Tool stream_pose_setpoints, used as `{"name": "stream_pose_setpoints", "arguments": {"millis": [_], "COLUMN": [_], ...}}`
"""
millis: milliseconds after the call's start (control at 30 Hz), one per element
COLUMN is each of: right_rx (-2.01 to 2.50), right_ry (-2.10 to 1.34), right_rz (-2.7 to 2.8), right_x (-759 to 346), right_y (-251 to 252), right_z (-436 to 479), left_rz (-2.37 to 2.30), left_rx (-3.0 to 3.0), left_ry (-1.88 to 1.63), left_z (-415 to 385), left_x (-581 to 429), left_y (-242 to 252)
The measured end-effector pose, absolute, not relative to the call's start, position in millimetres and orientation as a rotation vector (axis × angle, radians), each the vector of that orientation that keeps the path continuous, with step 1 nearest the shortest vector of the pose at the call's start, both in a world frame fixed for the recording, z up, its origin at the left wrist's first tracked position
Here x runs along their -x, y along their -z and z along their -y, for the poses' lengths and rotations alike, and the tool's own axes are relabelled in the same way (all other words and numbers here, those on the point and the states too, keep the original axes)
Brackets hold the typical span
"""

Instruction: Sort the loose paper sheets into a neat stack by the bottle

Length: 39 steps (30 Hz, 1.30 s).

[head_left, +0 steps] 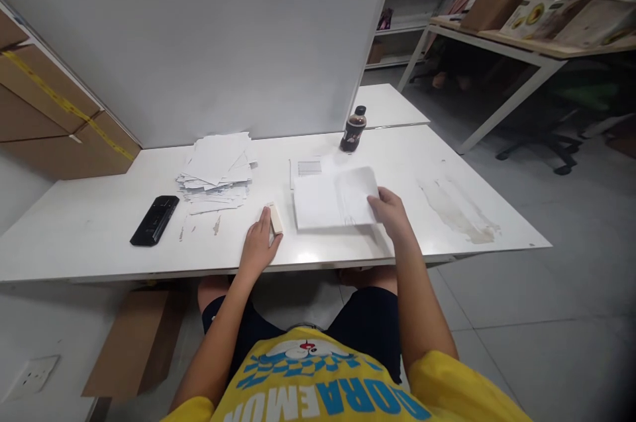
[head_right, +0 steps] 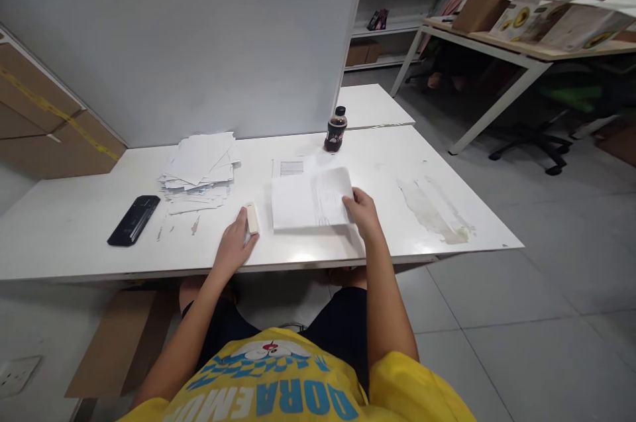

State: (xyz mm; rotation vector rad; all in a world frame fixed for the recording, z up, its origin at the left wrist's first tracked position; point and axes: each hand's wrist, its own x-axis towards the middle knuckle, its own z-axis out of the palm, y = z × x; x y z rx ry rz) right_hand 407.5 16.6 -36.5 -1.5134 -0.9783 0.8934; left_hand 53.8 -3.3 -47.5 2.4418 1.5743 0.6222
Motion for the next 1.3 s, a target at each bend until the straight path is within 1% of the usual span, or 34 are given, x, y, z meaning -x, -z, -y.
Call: {"name": "stream_pose_setpoints", "arguments": {"millis": [67,167,267,367,533,733,1033,1167,1233,1300], "right_rx": [1.580,1.771,1.985,2.035,1.968,1.875,1.889,1.824,1.869,1.898], "right_ry": [-0.773,-0.575,-0.283,-0.076,-0.147,0.030,0.162,0.110,0.075,0.059], "right_rz": [0.992,1.163,1.232,1.198,1.363,1.846,1.854,1.900,1.875,1.844], "right_x": [-410.2,-401.7,-393.0,-394.7,-395.5,-367.4,-358.3,-359.7,-360.3,-360.7], "right_y": [37.6,43.5,54.5,68.4,83.6,77.2,68.1,71.9,72.8,72.5], "right_z": [-55.3,-97.1,-109.1,-101.0,-69.3,-51.2,-77.1,-78.5,-79.8,-80.6], "left_rz": [-1.570,-1.574,-1.578,-1.574,-1.566,-1.586,-1.573,-1.711,-1.903,-2.140], "left_rx": [-2.431,-2.409,-2.383,-2.369,-2.357,-2.318,-2.207,-2.098,-2.126,-2.112], "left_ry": [-0.609,-0.609,-0.629,-0.664,-0.701,-0.705,-0.744,-0.905,-0.972,-0.935], "left_z": [3.7,5.5,7.7,9.5,12.7,12.4,15.6,-24.9,-63.0,-101.1], "left_x": [-53.7,-53.6,-54.1,-55.1,-56.0,-55.2,-51.6,-27.5,-6.3,16.2], "left_y": [46.9,46.4,46.6,47.1,47.7,47.1,49.6,32.2,18.9,8.2]}}
